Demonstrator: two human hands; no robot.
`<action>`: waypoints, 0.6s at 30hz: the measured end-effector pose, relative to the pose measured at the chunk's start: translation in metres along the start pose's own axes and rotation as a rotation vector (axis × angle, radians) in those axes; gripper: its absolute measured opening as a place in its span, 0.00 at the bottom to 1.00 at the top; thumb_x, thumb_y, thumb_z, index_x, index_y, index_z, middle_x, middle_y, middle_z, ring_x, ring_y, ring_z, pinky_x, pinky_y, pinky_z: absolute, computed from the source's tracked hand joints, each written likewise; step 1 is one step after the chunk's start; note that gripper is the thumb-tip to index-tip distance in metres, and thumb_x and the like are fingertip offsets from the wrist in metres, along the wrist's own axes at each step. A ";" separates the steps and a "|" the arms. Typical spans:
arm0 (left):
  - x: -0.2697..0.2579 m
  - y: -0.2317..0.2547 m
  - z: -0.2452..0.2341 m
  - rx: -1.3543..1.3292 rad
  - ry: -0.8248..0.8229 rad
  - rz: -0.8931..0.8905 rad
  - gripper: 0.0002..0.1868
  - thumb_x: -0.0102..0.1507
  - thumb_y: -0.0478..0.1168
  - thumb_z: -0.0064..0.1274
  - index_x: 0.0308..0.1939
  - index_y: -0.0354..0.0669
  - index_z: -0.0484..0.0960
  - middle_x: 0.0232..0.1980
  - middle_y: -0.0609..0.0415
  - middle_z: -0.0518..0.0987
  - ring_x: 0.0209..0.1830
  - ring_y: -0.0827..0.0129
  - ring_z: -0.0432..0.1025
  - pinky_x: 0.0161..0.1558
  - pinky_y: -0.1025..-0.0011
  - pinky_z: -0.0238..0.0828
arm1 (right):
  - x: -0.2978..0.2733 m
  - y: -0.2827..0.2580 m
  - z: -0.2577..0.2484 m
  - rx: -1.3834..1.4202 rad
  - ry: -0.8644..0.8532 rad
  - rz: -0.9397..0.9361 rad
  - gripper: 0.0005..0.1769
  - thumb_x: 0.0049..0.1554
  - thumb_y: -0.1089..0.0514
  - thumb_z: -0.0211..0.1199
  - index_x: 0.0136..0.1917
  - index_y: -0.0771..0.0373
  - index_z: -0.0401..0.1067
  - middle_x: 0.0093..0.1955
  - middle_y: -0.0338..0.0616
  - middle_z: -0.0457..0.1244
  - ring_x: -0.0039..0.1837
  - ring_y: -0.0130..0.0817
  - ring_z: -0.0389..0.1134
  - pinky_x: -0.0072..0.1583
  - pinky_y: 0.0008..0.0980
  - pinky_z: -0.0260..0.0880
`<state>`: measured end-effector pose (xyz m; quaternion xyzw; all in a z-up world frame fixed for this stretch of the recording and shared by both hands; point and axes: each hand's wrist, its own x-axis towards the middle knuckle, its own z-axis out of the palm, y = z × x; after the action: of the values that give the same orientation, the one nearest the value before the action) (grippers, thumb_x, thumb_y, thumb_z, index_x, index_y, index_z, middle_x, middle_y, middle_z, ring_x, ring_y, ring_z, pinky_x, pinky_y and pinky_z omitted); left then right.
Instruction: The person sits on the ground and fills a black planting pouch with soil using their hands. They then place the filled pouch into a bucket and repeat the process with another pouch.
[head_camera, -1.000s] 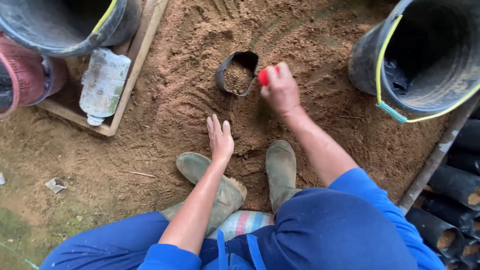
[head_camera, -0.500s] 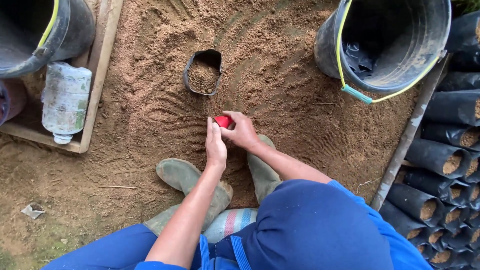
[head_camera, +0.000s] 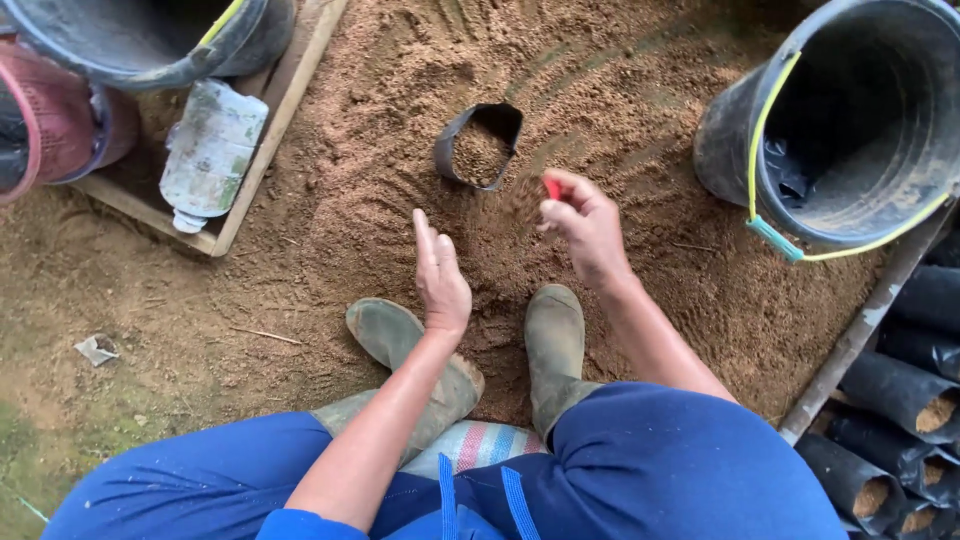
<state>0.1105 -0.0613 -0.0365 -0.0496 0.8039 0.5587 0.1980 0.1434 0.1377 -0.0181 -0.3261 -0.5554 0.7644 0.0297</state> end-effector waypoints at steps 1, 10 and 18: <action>0.005 0.001 -0.006 0.056 0.039 -0.041 0.32 0.76 0.48 0.27 0.82 0.43 0.43 0.83 0.34 0.48 0.81 0.41 0.48 0.78 0.49 0.41 | 0.001 -0.023 0.006 -0.054 0.013 -0.053 0.27 0.57 0.64 0.65 0.69 0.68 0.68 0.50 0.51 0.62 0.44 0.31 0.67 0.40 0.31 0.81; 0.040 -0.053 -0.044 0.231 0.170 -0.277 0.38 0.74 0.53 0.33 0.83 0.45 0.39 0.84 0.34 0.37 0.84 0.42 0.34 0.78 0.45 0.30 | 0.056 -0.017 0.040 -0.997 0.067 -1.030 0.36 0.52 0.68 0.74 0.72 0.71 0.66 0.69 0.70 0.56 0.66 0.60 0.66 0.63 0.46 0.77; 0.077 -0.060 -0.068 0.394 0.203 -0.269 0.40 0.74 0.57 0.30 0.83 0.38 0.40 0.83 0.31 0.38 0.83 0.39 0.32 0.78 0.41 0.27 | 0.085 0.013 -0.049 -1.032 0.251 -0.714 0.34 0.57 0.68 0.70 0.73 0.71 0.61 0.66 0.62 0.57 0.67 0.56 0.64 0.65 0.42 0.74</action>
<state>0.0407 -0.1351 -0.0978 -0.1723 0.8991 0.3523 0.1946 0.1062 0.2080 -0.0771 -0.1805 -0.9187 0.2976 0.1864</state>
